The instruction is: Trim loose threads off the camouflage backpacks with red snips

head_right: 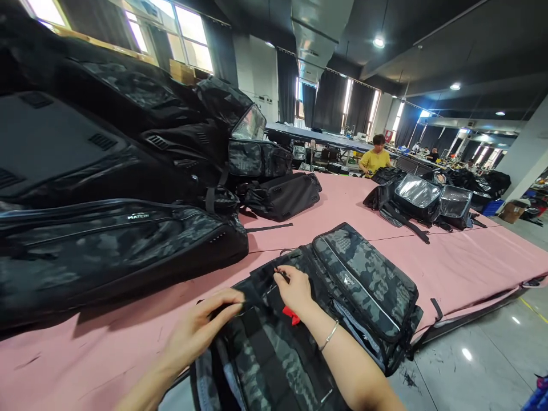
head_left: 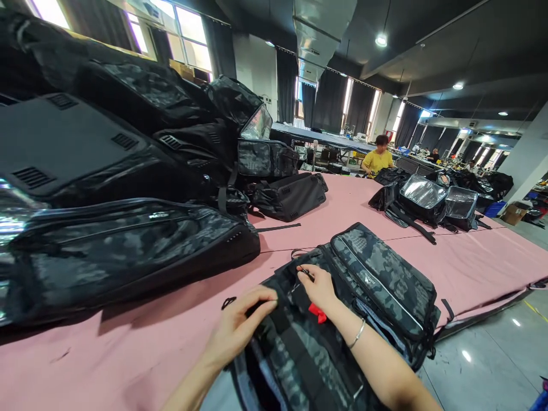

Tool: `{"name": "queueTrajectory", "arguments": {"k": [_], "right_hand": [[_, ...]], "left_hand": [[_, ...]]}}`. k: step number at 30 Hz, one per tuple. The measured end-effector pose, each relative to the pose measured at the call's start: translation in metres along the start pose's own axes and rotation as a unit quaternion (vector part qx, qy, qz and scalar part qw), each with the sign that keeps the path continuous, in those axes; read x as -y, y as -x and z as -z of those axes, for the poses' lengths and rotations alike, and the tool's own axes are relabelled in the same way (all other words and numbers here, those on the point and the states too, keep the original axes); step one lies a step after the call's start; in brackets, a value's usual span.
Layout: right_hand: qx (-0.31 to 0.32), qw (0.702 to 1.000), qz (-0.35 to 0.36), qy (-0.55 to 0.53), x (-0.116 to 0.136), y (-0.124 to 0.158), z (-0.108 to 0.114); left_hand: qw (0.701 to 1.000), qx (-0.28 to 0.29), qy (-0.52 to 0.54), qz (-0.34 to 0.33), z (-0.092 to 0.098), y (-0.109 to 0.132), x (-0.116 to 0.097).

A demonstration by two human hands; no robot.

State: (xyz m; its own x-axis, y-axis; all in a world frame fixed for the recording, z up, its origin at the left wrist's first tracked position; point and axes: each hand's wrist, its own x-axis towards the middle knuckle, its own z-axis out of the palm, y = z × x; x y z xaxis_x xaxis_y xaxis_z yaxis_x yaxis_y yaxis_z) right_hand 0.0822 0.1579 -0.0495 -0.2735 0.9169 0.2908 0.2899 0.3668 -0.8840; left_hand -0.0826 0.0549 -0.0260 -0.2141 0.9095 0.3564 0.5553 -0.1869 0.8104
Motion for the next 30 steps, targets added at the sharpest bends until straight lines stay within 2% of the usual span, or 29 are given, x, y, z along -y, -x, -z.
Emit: {"name": "queueTrajectory", "arguments": {"k": [4,7,13,22,30], "right_hand": [[0.003,0.999,-0.001,-0.046,0.004,0.003,0.001],[0.03,0.995,0.012,-0.091,0.014,0.013,-0.002],[0.096,0.984,0.021,-0.15,0.034,0.031,-0.004],[0.09,0.982,-0.022,-0.163,0.037,0.034,-0.008],[0.069,0.984,-0.034,-0.159,0.035,0.036,-0.013]], "left_hand": [[0.997,-0.064,0.038,0.023,0.007,0.021,0.004],[0.993,-0.099,0.042,0.039,0.001,0.028,0.003],[0.99,-0.134,0.032,0.035,-0.011,0.029,0.0],[0.99,-0.132,-0.003,-0.043,-0.014,0.037,0.005],[0.973,-0.195,-0.029,-0.12,-0.019,0.04,0.005]]}}
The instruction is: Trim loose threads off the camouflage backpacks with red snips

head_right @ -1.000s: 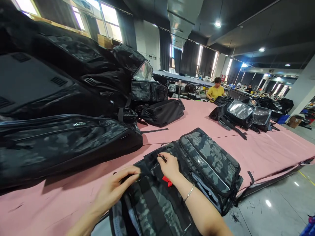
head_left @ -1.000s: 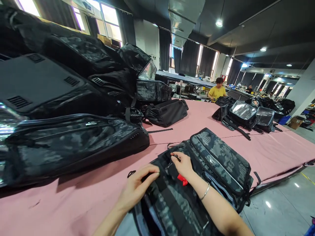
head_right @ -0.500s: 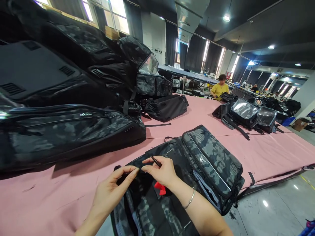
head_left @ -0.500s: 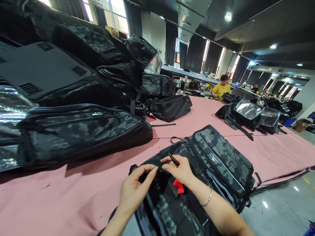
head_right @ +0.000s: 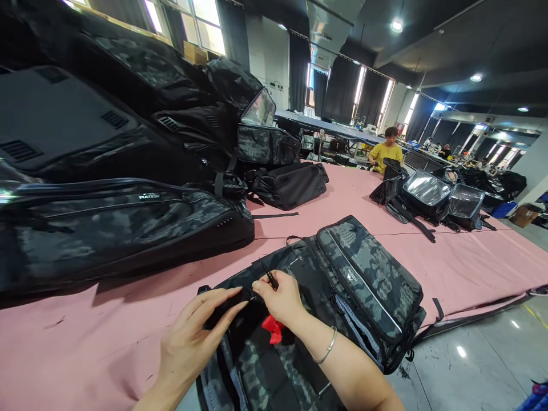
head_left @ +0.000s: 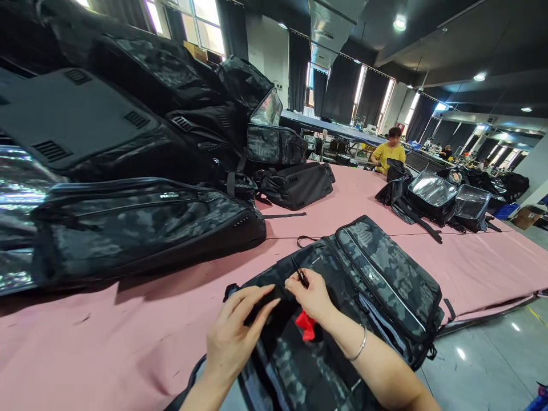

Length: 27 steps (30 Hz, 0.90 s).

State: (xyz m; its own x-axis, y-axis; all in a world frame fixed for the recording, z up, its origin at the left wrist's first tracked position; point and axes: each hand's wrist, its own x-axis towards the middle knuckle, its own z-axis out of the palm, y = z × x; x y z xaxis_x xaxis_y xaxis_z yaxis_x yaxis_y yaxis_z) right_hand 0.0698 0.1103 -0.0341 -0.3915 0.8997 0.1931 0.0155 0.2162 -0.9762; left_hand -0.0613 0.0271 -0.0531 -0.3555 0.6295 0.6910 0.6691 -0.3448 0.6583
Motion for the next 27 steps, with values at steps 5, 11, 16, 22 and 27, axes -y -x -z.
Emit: {"name": "queueTrajectory", "arguments": {"k": [5,11,16,22,27], "right_hand": [[0.0,1.0,0.021,0.009,0.008,0.01,-0.002],[0.027,0.997,0.07,0.018,0.016,0.019,0.001],[-0.005,0.988,0.093,0.121,0.012,0.018,0.007],[0.022,0.98,0.135,0.143,0.005,0.02,0.004],[0.031,0.976,0.164,0.141,0.006,0.022,0.003]], "left_hand": [[1.0,-0.014,0.011,0.023,-0.001,0.001,-0.007],[0.989,-0.029,0.054,0.133,0.005,-0.006,-0.009],[0.97,-0.055,0.092,0.22,0.01,-0.011,-0.009],[0.952,-0.075,0.13,0.267,0.011,-0.013,-0.011],[0.958,-0.056,0.135,0.247,0.01,-0.009,-0.015]]}}
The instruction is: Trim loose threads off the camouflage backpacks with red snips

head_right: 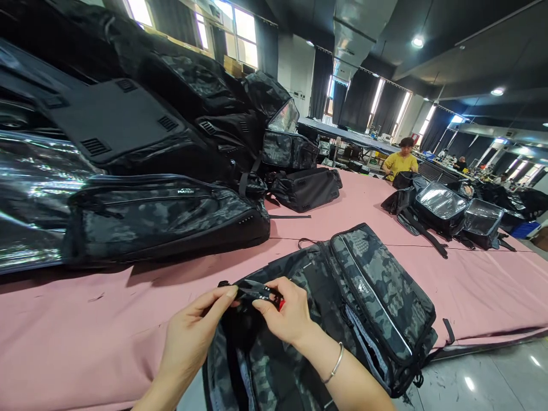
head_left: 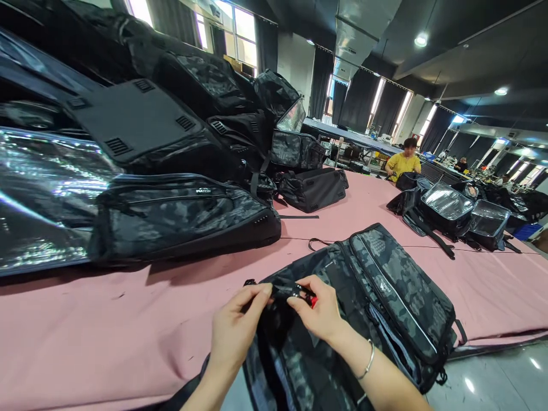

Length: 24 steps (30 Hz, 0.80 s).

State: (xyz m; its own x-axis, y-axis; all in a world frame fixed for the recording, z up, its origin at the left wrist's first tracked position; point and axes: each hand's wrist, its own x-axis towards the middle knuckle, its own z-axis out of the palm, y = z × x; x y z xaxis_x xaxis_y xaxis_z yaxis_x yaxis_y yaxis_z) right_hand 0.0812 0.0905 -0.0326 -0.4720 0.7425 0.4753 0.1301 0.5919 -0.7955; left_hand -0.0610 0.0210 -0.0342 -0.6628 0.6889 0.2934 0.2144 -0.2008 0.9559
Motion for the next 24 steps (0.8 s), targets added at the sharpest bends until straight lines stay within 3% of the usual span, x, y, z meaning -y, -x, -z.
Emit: {"name": "queueTrajectory", "arguments": {"k": [7,13,18,24], "right_hand": [[0.003,0.999,0.024,0.047,0.004,-0.003,0.007],[-0.029,0.999,-0.011,0.017,0.005,-0.003,0.01],[0.018,0.999,0.011,0.027,0.005,-0.003,0.011],[-0.084,0.989,-0.084,-0.092,-0.007,-0.011,0.012]], "left_hand": [[0.998,0.034,-0.022,-0.04,0.002,0.005,-0.003],[0.998,0.033,-0.029,-0.048,0.002,0.004,0.002],[0.997,0.044,-0.039,-0.051,0.002,0.005,0.0],[0.997,0.051,-0.043,-0.034,0.002,0.004,0.004]]}}
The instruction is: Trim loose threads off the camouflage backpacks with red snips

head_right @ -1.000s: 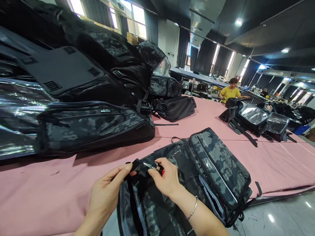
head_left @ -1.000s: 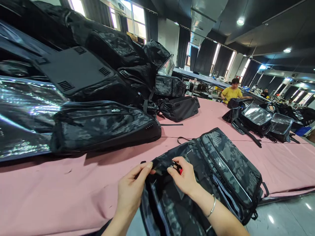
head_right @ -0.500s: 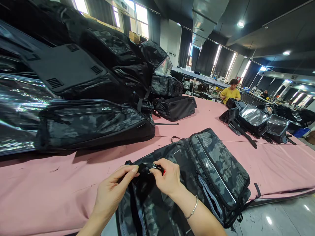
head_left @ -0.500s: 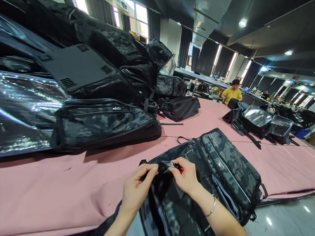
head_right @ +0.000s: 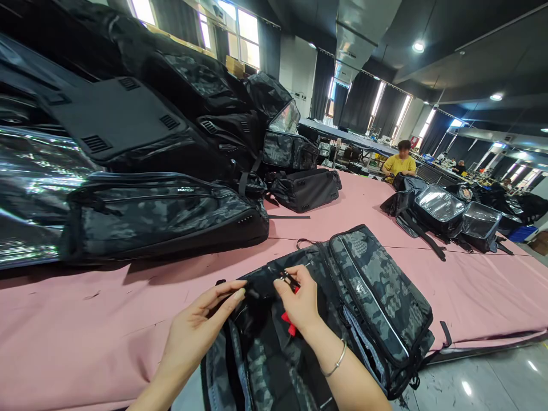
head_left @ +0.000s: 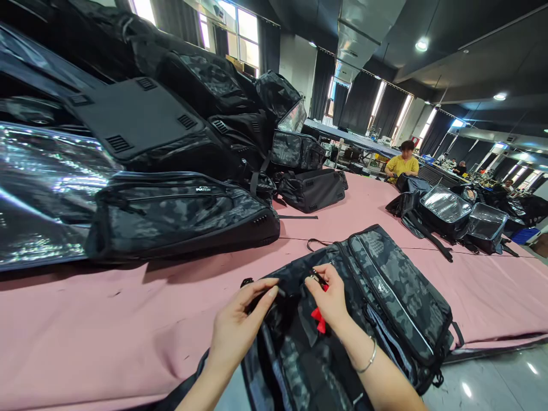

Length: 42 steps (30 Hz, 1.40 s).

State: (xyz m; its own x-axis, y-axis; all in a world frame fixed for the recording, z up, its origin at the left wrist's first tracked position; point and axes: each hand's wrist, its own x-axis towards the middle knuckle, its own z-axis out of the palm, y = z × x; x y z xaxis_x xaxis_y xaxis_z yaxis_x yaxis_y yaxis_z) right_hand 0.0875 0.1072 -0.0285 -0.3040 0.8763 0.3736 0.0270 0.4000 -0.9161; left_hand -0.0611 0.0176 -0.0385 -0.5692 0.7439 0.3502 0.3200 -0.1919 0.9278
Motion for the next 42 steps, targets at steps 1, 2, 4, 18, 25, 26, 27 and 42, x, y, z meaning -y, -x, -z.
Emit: {"name": "queueTrajectory", "arguments": {"k": [1,2,4,18,25,26,27,42], "right_hand": [[-0.011,1.0,-0.009,-0.012,-0.002,-0.002,0.001],[-0.017,1.0,-0.014,-0.017,-0.004,-0.004,0.001],[-0.017,1.0,-0.015,-0.011,-0.006,-0.006,0.003],[0.09,0.955,0.175,0.221,0.004,0.006,0.006],[-0.015,0.983,0.035,0.178,-0.007,-0.008,0.013],[-0.03,0.984,0.019,0.173,-0.01,-0.011,0.014],[-0.039,0.984,0.01,0.172,-0.013,-0.012,0.014],[0.01,0.971,0.016,0.237,-0.017,-0.005,0.013]], "left_hand": [[1.0,0.002,0.0,0.001,0.0,-0.001,0.002],[1.0,0.001,-0.001,0.0,0.0,-0.002,0.004],[1.0,-0.006,-0.006,-0.007,-0.001,-0.003,0.008],[0.991,-0.073,-0.065,-0.093,-0.01,0.014,-0.004],[0.996,0.027,-0.087,-0.017,-0.006,-0.006,-0.008],[0.994,0.046,-0.096,-0.001,-0.006,-0.011,-0.009],[0.992,0.063,-0.106,0.014,-0.008,-0.017,-0.009],[0.98,0.071,-0.135,0.129,-0.051,-0.032,0.003]]}}
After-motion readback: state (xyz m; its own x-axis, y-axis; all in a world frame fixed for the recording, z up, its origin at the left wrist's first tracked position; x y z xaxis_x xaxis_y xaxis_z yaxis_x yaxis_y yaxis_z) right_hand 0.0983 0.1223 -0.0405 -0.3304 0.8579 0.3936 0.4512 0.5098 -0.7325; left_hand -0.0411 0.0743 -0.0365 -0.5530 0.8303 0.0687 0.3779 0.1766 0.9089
